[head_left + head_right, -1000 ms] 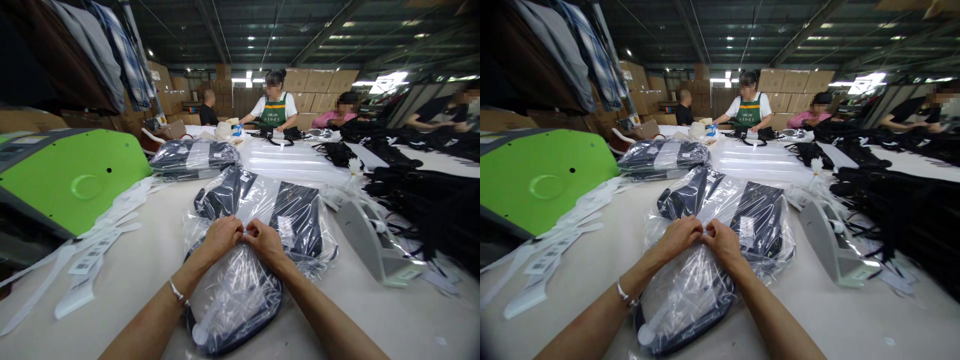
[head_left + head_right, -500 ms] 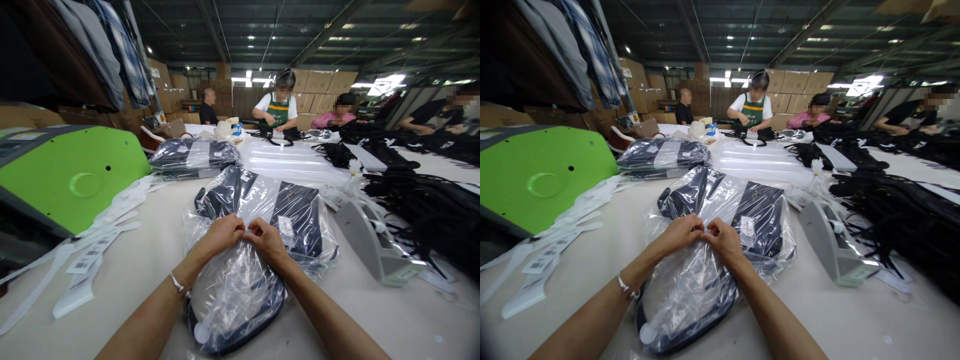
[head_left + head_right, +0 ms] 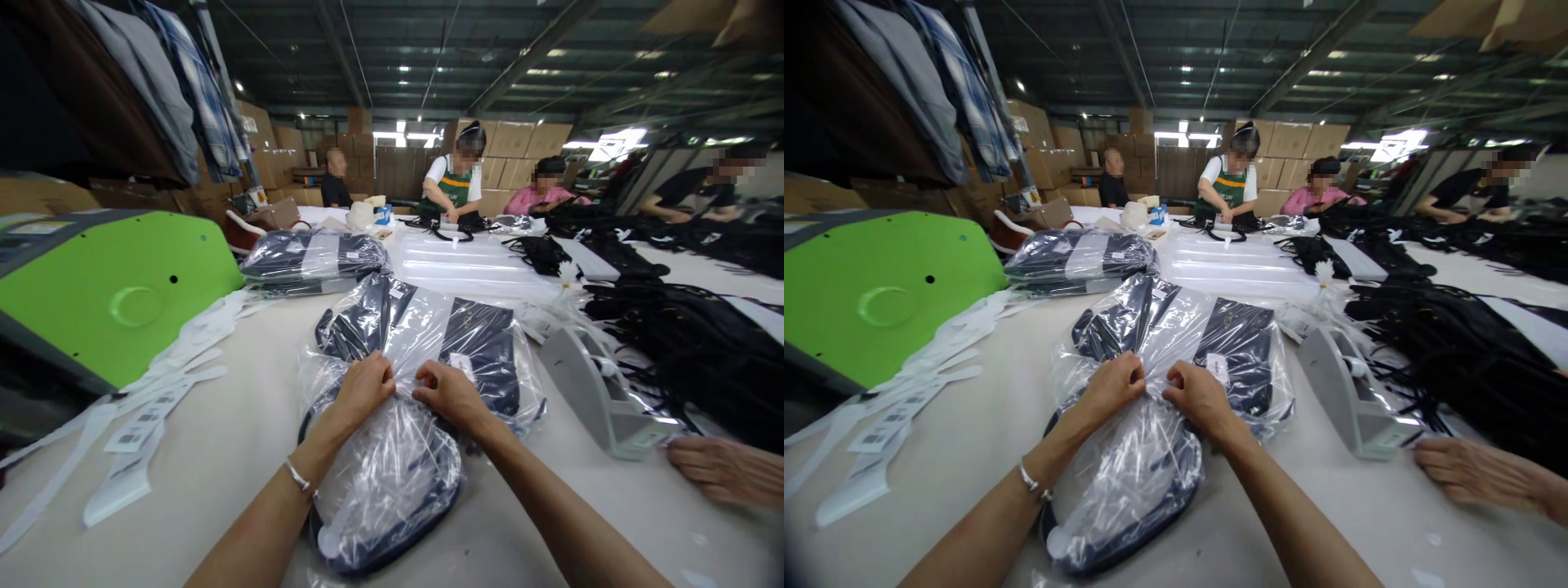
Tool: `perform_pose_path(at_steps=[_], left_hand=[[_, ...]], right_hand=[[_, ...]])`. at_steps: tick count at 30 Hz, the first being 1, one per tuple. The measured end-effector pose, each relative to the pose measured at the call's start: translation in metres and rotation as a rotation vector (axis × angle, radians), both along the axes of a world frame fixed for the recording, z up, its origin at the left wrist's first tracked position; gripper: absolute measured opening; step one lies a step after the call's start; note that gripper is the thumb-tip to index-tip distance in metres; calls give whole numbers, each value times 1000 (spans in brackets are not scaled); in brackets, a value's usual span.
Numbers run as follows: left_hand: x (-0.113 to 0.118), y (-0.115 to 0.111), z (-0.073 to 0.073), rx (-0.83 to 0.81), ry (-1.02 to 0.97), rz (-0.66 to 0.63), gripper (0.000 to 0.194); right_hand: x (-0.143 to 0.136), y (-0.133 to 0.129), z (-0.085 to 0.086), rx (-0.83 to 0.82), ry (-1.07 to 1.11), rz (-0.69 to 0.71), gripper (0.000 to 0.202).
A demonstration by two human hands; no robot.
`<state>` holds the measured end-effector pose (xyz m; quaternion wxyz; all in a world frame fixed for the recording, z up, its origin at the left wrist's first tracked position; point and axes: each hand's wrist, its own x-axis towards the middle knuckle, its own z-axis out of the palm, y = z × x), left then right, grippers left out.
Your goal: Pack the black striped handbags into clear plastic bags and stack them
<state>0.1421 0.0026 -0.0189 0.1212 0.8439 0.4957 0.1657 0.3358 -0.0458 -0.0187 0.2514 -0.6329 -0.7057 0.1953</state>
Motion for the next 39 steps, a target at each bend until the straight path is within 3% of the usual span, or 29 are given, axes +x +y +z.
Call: perform_pose_path(at_steps=[3,6,12,14,17,21,29,35,39], left_hand=[[-1,-1,-2,5,-31,-9,8],[-2,0,-4,-5,-69,-31,9],[-5,9,-13,-83,-123,-73,12],[-6,13,-17,-98,-130,-87,13],[-7,16,-21,-100,-131,-93,15],[-8,17,-23,-101,-150,-98,18],[-7,18,-21,-103,-148,-87,20],[-6,15,-17,-109,-164,-81,18],[-6,12,-14,-113,-152,-75,16]], right_hand=[[29,-28,7,110,-22,-45,16],[75,-72,19,185,60,-174,20],[200,-161,60,216,59,-712,40],[235,-174,65,154,61,-837,45],[265,-170,57,15,274,-865,42],[275,-143,39,-103,620,-837,30],[269,-118,30,22,678,-922,29],[251,-145,36,220,707,-929,30],[242,-172,26,185,744,-973,29]])
